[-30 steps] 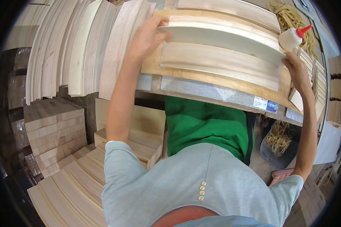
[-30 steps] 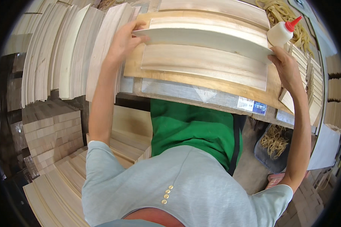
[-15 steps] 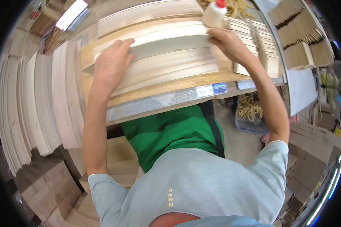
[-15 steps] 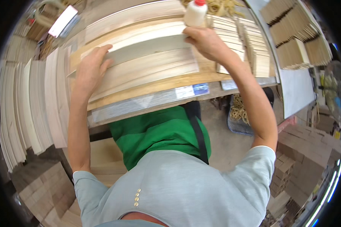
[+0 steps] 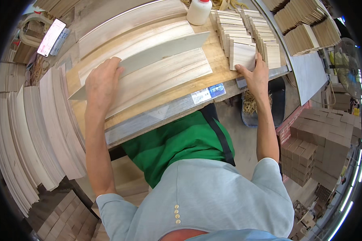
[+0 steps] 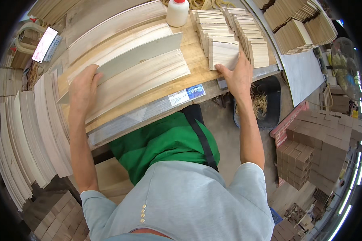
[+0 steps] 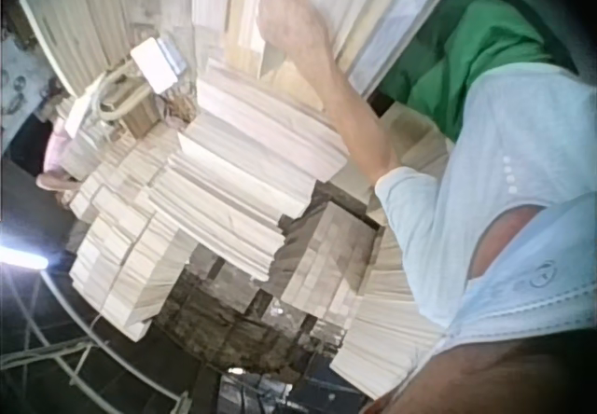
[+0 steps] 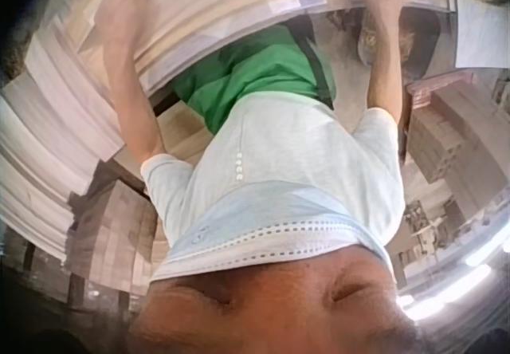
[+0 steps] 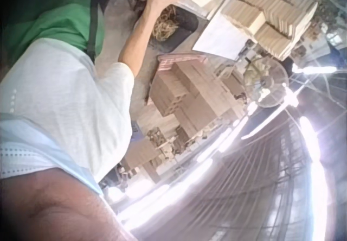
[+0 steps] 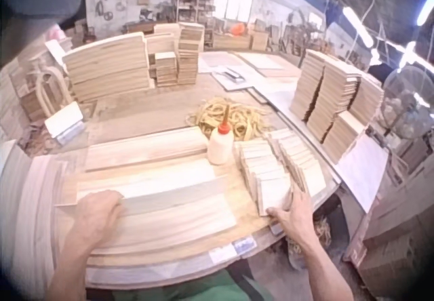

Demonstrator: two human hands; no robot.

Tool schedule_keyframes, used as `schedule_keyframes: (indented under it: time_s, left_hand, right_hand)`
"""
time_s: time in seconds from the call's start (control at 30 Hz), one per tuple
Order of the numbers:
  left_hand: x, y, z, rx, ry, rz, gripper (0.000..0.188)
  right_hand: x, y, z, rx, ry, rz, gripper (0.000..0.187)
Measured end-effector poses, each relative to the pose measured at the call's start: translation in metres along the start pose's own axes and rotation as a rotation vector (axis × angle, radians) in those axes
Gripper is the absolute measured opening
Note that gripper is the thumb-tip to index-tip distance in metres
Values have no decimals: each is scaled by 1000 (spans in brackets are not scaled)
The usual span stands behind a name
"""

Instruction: The recorder applies glue to wooden panels and assembles them into a rectangular frame or box structure.

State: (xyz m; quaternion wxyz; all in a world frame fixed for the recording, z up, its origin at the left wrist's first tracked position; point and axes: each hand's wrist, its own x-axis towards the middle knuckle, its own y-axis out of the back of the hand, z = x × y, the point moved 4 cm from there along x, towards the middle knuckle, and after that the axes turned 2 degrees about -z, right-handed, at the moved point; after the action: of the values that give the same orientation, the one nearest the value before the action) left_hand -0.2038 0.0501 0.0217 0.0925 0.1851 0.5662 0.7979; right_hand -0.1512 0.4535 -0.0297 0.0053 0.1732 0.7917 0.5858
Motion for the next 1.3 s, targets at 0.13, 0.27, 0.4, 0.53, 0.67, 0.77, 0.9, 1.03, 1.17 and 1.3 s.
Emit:
schedule_keyframes:
  time_s: [0.13,0.27,0.4,0.53,0.67,0.77,0.9,1.03,1.17,1.3]
  left_hand:
    - [-1,2,3,15,-21,24,15]
    - [-2,3,1,-4,-35,50,15]
    - [-2,-1,-2,27,-10,16,17]
    - [-5,1,-1,33,-34,61,18]
    - [-2,2,1,15,-22,40,17]
    - [-2,0,-2,39,12,11,18]
    - [0,1,0,25,-7,25,17]
    - [-1,1,0,29,11,12,16]
    - [-1,1,-1,41,20,0,16]
    - [-1,0,-1,21,-16,41,16]
  right_hand:
    - [-6,-1,-1,168,-138,-12,86]
    - [-9,2,-2,202,-105,88,85]
    - [-5,-4,4,278,-180,7,80]
    - [-14,4,-11,758,-189,20,63]
    - [-15,13,-44,837,-16,-16,45]
    - [-8,4,-64,684,85,11,42]
    - [-3,7,-85,523,118,-50,46]
    - [-1,7,-87,428,151,-70,47]
    - [-1,6,-90,432,110,-104,47]
    - [-3,9,-96,432,149,-124,45]
